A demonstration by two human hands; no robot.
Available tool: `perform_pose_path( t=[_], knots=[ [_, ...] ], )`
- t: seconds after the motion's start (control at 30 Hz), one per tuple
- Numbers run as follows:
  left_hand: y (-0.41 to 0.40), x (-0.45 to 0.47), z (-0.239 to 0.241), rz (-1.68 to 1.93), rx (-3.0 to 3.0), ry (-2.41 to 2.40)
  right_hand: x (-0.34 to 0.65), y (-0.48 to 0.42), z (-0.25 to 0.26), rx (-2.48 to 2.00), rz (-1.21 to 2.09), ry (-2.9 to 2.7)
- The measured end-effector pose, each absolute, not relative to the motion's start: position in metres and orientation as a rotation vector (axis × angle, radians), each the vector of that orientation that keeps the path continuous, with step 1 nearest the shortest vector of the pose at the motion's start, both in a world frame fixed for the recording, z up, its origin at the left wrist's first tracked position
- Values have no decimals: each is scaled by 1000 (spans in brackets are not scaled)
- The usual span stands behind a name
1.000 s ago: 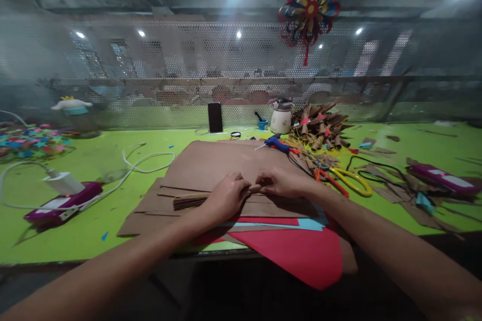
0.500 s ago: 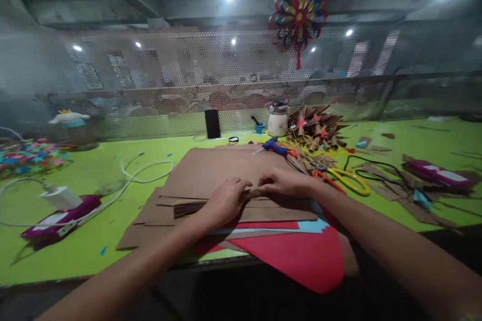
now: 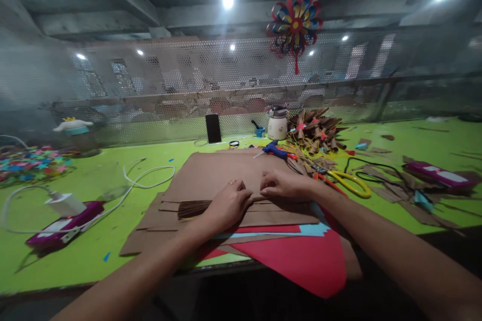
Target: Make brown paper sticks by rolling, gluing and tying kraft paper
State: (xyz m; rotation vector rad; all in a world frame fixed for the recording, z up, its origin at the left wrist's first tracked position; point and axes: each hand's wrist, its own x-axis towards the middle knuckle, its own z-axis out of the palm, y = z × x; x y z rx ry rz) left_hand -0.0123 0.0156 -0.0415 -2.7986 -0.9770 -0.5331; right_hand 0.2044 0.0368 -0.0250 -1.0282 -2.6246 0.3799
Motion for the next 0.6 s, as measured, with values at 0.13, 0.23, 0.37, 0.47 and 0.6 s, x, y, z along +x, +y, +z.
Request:
perform_pose_path(
  t=[0.13, 0.23, 0.37, 0.47, 0.6],
  knots=[
    [15, -13, -40, -549, -2831, -973, 213, 44, -25, -1064, 368, -2583],
    [15, -13, -38, -544, -2856, -956, 217, 43, -17, -1140, 417, -2494],
    [16, -13, -39, -530, -2856, -941, 214, 39, -13, -1133, 445, -2442],
    [16, -13, -39, -511, -2835, -933, 210, 40, -21, -1032, 445, -2520],
    [16, -13, -36, -471, -2821, -902, 207, 46, -32, -1030, 408, -2561]
  ],
)
